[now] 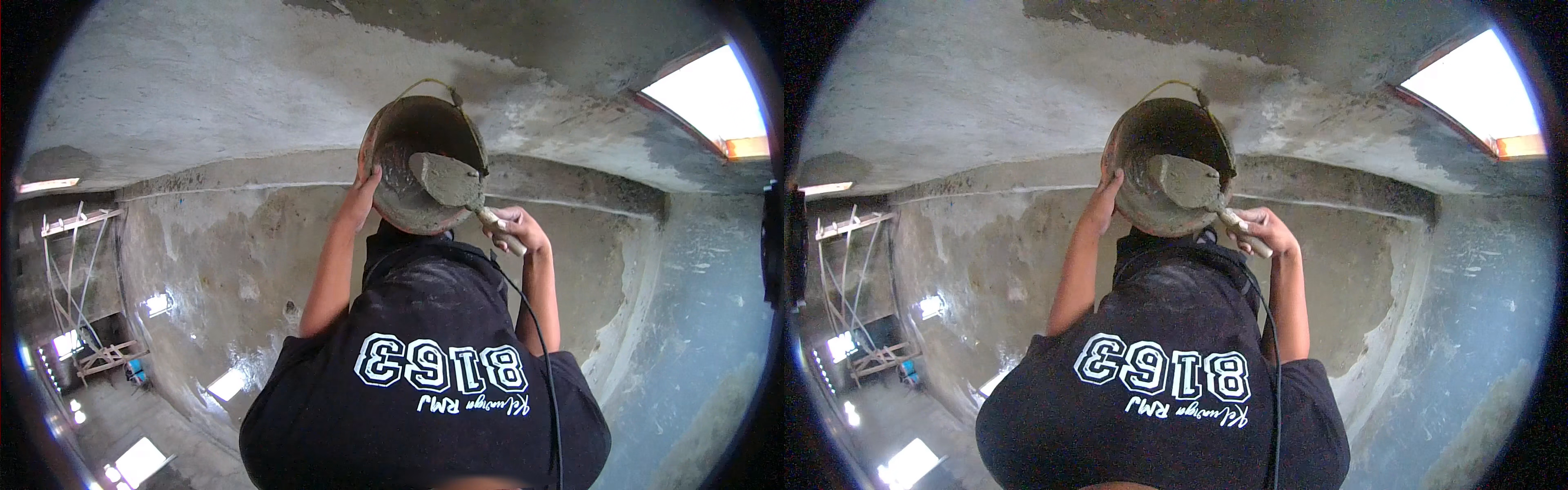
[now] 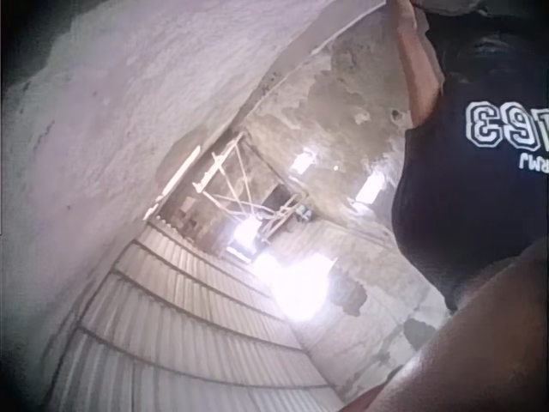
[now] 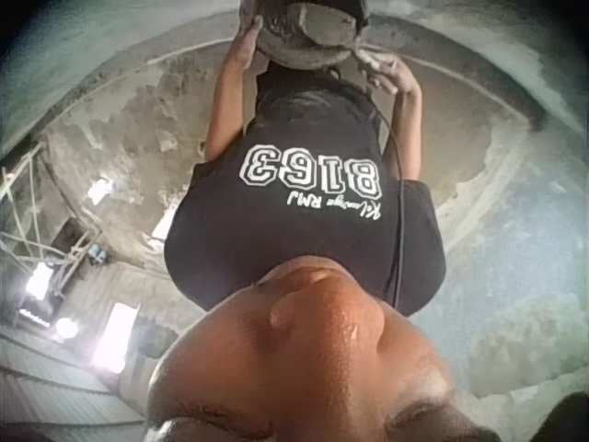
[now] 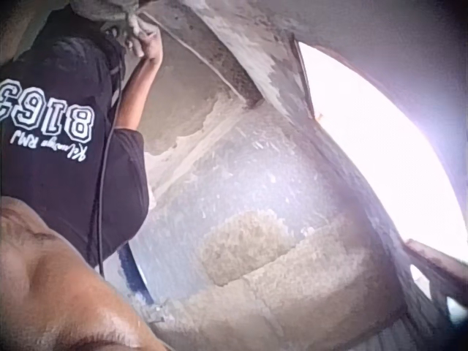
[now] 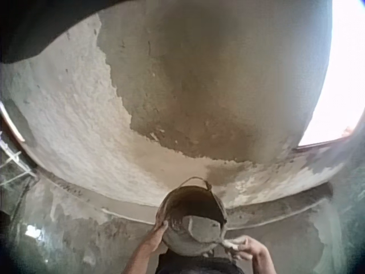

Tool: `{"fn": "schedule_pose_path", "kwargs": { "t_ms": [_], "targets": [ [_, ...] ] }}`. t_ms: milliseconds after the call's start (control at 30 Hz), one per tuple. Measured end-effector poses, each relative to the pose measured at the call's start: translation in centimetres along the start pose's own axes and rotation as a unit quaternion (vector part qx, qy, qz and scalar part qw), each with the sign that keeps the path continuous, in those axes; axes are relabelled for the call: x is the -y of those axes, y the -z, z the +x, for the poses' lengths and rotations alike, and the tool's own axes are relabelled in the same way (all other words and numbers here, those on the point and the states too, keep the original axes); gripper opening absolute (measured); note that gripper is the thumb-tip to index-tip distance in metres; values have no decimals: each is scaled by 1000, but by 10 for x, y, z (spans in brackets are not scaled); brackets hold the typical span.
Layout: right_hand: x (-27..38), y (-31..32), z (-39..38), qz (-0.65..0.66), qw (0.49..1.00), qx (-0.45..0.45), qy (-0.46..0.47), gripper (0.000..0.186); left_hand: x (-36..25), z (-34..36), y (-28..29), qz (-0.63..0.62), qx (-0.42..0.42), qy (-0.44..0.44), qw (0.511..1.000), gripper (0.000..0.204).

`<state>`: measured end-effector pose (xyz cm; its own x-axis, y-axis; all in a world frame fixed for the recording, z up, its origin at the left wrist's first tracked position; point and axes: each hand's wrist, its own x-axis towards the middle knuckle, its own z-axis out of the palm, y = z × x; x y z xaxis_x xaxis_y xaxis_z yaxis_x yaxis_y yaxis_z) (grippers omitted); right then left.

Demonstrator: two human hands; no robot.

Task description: The person scoops plaster from a bucket using a trowel and applies it onto the wall.

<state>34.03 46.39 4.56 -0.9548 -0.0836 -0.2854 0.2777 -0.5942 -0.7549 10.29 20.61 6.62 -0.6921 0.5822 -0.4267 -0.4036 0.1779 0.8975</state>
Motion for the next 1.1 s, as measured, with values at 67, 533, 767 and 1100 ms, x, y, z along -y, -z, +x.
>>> {"fn": "schedule_pose_path", "kwargs": {
  "t_ms": [67, 533, 767, 1100],
  "targets": [
    [-2, 0, -3, 11, 1000, -10, 11, 48, -3, 0, 3, 4, -25, -1, 1000, 68],
    [-20, -43, 19, -88, 962, -255, -41, 26, 12, -14, 20, 46, -94, -18, 994, 52],
    [-25, -54, 17, -142, 956, -254, -28, 38, 25, -11, 47, 115, -140, 15, 983, 48],
    [-40, -73, 50, -130, 975, -180, -34, 42, 21, -33, 66, 52, -145, -20, 988, 49]
  ]
}}
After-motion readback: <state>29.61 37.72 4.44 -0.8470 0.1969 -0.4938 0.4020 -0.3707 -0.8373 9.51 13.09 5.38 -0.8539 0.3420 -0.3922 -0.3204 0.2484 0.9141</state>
